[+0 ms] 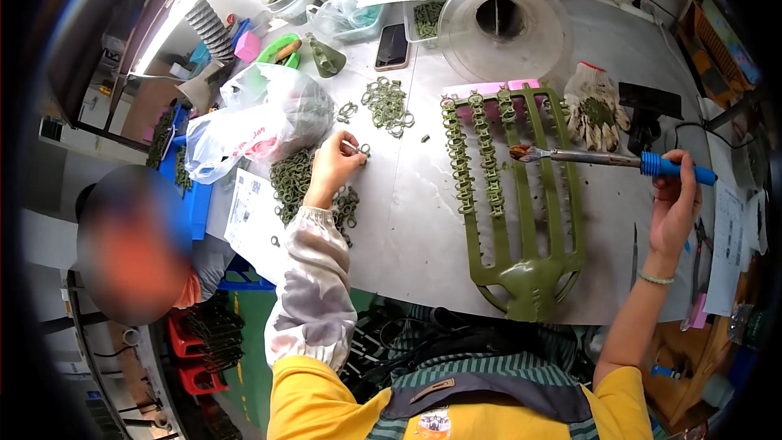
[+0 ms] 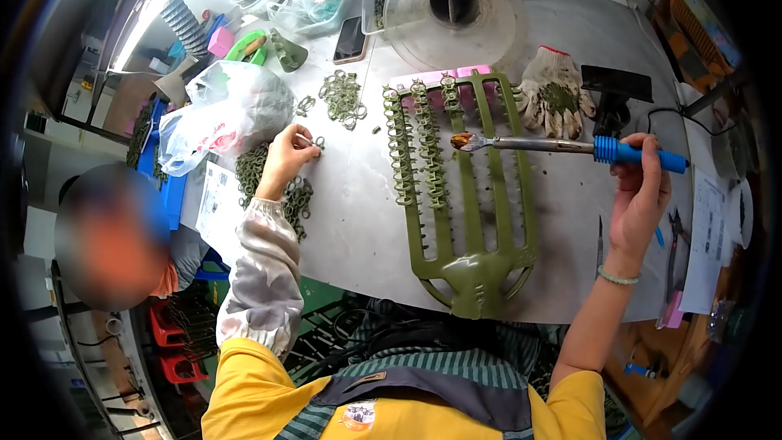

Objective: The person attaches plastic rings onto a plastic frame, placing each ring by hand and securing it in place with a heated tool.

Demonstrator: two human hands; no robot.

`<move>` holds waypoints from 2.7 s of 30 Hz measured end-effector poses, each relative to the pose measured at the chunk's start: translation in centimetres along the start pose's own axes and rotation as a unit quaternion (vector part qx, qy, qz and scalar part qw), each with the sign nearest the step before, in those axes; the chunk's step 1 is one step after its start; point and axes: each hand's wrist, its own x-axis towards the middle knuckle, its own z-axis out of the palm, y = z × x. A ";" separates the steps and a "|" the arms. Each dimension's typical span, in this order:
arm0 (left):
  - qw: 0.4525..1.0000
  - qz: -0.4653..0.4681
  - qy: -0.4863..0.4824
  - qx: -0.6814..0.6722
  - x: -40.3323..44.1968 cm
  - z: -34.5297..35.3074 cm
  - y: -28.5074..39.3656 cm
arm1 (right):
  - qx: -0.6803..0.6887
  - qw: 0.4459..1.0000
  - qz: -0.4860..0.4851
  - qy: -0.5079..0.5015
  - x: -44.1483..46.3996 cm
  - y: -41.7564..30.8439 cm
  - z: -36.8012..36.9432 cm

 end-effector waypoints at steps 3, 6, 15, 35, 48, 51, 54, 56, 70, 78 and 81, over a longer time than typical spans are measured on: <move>0.994 0.086 0.052 -0.040 -0.9 0.4 4.0 | -0.013 1.000 -0.002 -0.001 -0.2 -0.3 -0.2; 0.957 0.249 0.010 -0.152 -3.7 2.5 11.8 | -0.021 1.000 -0.010 0.000 -0.2 -0.4 -0.1; 0.880 0.466 0.060 0.070 -3.7 9.7 20.0 | 0.009 1.000 0.009 0.005 0.5 1.5 0.1; 0.967 0.229 0.083 -0.079 1.1 4.1 12.9 | 0.006 1.000 0.010 0.021 0.2 -0.3 -1.3; 0.960 0.238 0.050 0.137 1.4 3.5 3.7 | -0.002 1.000 0.000 0.023 -0.5 -1.1 -0.6; 0.927 0.304 0.098 0.198 2.7 5.1 3.3 | -0.004 1.000 -0.005 0.022 -0.7 -1.5 -0.3; 0.921 0.320 0.126 0.181 3.0 4.8 2.8 | -0.010 1.000 -0.010 0.025 -0.8 -1.7 -0.3; 0.959 0.248 0.095 0.103 2.1 4.1 2.6 | -0.011 1.000 -0.009 0.023 -0.9 -1.7 -0.4; 0.985 0.167 -0.021 0.044 -3.3 3.5 5.0 | -0.014 1.000 -0.010 0.017 -1.1 -1.8 -0.8; 0.951 0.255 -0.101 0.141 -3.5 5.5 5.8 | -0.029 0.999 -0.022 0.009 -0.9 -1.7 -1.2; 0.969 0.194 -0.090 0.127 -3.8 4.8 6.3 | -0.044 0.999 -0.010 0.001 -0.9 -1.7 -1.4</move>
